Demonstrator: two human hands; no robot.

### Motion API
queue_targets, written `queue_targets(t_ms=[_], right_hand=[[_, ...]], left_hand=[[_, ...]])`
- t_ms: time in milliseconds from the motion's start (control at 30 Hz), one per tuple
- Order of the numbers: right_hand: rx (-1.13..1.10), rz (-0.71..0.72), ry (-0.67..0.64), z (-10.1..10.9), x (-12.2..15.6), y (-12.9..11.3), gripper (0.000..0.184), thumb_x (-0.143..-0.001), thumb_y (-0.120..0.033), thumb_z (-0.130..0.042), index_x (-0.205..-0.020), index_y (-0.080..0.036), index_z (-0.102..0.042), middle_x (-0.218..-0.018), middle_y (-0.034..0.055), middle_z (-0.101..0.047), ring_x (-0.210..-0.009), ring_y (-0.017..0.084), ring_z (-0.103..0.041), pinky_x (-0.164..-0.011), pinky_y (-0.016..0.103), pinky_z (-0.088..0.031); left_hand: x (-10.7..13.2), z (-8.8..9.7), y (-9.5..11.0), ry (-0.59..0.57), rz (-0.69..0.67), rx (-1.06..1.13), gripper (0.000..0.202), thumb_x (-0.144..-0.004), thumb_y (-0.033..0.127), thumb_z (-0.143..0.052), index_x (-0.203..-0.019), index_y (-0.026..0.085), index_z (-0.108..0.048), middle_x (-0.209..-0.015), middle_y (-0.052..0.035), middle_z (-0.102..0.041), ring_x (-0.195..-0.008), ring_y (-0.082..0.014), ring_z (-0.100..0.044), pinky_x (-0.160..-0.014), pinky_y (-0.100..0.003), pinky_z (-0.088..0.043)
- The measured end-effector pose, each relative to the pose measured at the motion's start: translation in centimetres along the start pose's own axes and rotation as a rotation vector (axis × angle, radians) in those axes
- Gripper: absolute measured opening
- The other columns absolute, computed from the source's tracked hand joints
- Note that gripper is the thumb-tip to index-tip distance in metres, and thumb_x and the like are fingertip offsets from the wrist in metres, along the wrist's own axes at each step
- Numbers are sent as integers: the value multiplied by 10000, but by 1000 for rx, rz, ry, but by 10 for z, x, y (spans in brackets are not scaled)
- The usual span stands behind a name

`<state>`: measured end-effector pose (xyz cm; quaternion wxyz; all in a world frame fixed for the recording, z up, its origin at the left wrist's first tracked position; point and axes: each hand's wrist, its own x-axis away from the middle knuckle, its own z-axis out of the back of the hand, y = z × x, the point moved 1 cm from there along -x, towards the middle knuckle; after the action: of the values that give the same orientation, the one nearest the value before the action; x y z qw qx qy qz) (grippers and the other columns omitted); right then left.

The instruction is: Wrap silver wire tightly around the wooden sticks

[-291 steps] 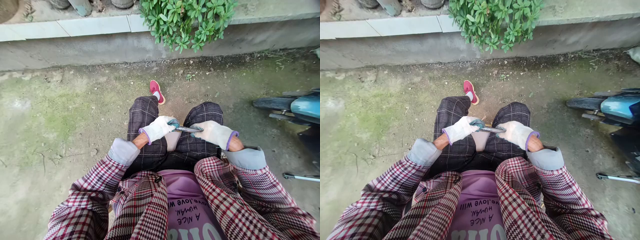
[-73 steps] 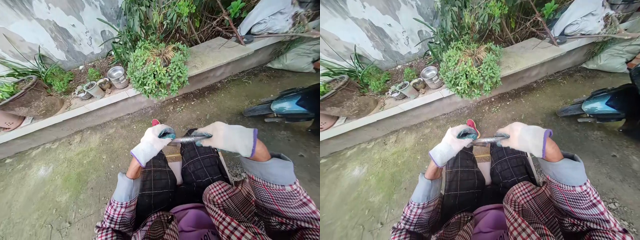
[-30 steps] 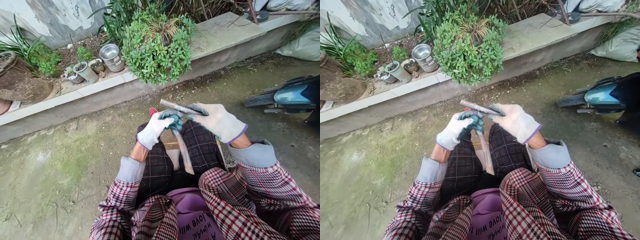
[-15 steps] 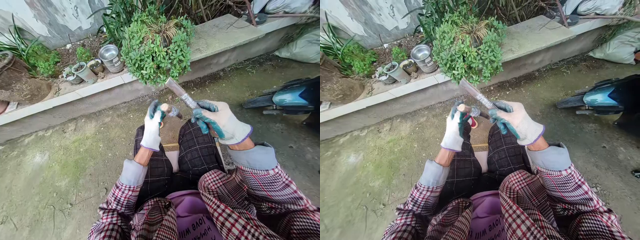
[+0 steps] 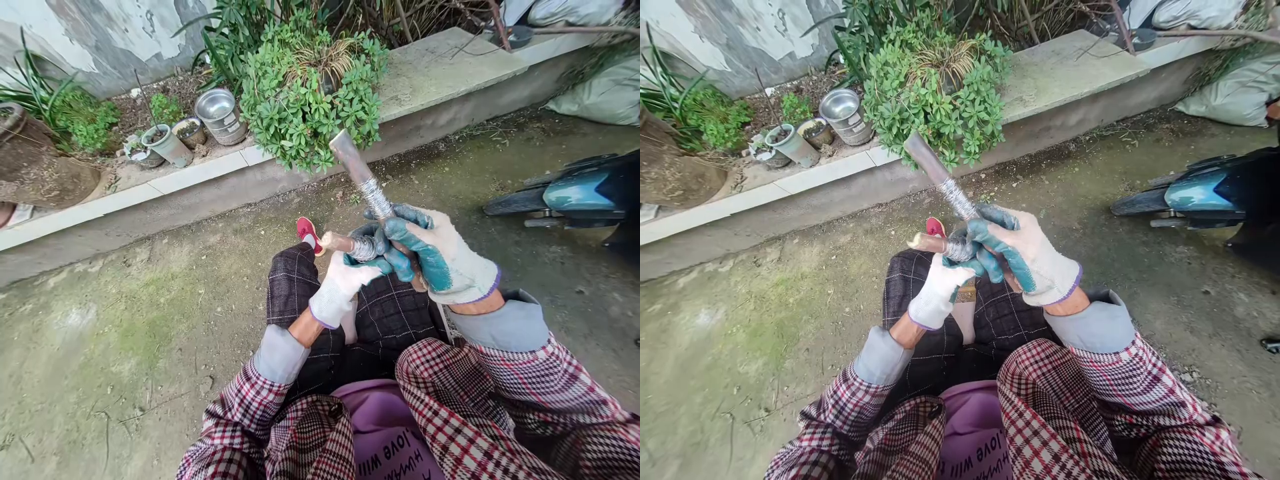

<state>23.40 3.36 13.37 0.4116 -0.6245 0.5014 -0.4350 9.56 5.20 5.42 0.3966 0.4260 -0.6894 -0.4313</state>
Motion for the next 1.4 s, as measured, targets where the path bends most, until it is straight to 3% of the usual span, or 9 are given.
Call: queue_targets(t_ms=[100,300,467,533,700,833,1133,1267,1400], right_hand=[[-21,12,2,0,5,-7,307,-819,-428,-823,-799,-220,-597,-610,-42,-563,-401,80,-427,-329,234,-352],[-15,25,7,8,14,-17,297,-814,-443,-826,-941,-229,-664,-610,-57,-559,-380,79,-399,-296,232,-316],[30,36,-125,14,18,-12,306,-803,-472,-839,-879,-216,-691,-573,-43,-566,-363,89,-419,-292,238,-289],[28,36,-186,15,19,-12,314,-800,-488,-839,-833,-213,-691,-566,-36,-578,-352,92,-429,-288,236,-283],[-55,26,-240,13,20,-16,379,-779,-570,-837,-888,-237,-695,-514,-52,-564,-325,98,-390,-300,239,-281],[-164,-19,-166,11,19,-15,440,-762,-599,-843,-1026,-274,-709,-523,-74,-516,-329,88,-300,-290,247,-235],[-279,-23,-143,8,17,-12,396,-797,-535,-834,-1069,-283,-693,-582,-87,-481,-361,67,-210,-284,239,-215],[-323,60,-210,6,14,-12,351,-857,-499,-788,-1074,-238,-703,-586,-85,-488,-345,52,-182,-261,220,-199],[-352,102,-303,10,16,-11,299,-926,-455,-731,-1117,-226,-719,-577,-72,-527,-333,58,-254,-276,199,-245]], left_hand=[[0,5,7,95,-24,128,532,-567,422,-941,-941,189,-643,-798,11,-683,-741,-154,-646,-789,-324,-580],[18,7,40,-103,-6,283,486,-720,431,-827,-1096,200,-623,-744,41,-572,-549,-96,-518,-603,-290,-548],[27,5,53,-73,17,251,415,-743,534,-802,-836,213,-556,-737,4,-554,-493,-90,-435,-441,-269,-431],[29,5,57,-78,0,242,445,-734,573,-804,-828,217,-555,-730,2,-558,-475,-86,-403,-410,-268,-402],[36,6,66,-134,-38,288,587,-750,583,-824,-1172,203,-671,-649,48,-497,-413,-68,-314,-344,-243,-332],[43,4,74,-197,1,359,748,-805,588,-786,-1423,209,-601,-605,60,-491,-377,-65,-292,-324,-227,-313],[50,-5,83,-313,53,411,757,-810,665,-778,-1378,184,-639,-502,91,-409,-300,-43,-246,-263,-177,-293],[53,-6,82,-395,13,487,710,-934,638,-662,-1446,151,-590,-487,95,-429,-280,-43,-258,-266,-153,-311],[53,-2,82,-464,-59,575,602,-1024,546,-573,-1475,148,-570,-512,75,-488,-304,-56,-307,-301,-152,-376]])
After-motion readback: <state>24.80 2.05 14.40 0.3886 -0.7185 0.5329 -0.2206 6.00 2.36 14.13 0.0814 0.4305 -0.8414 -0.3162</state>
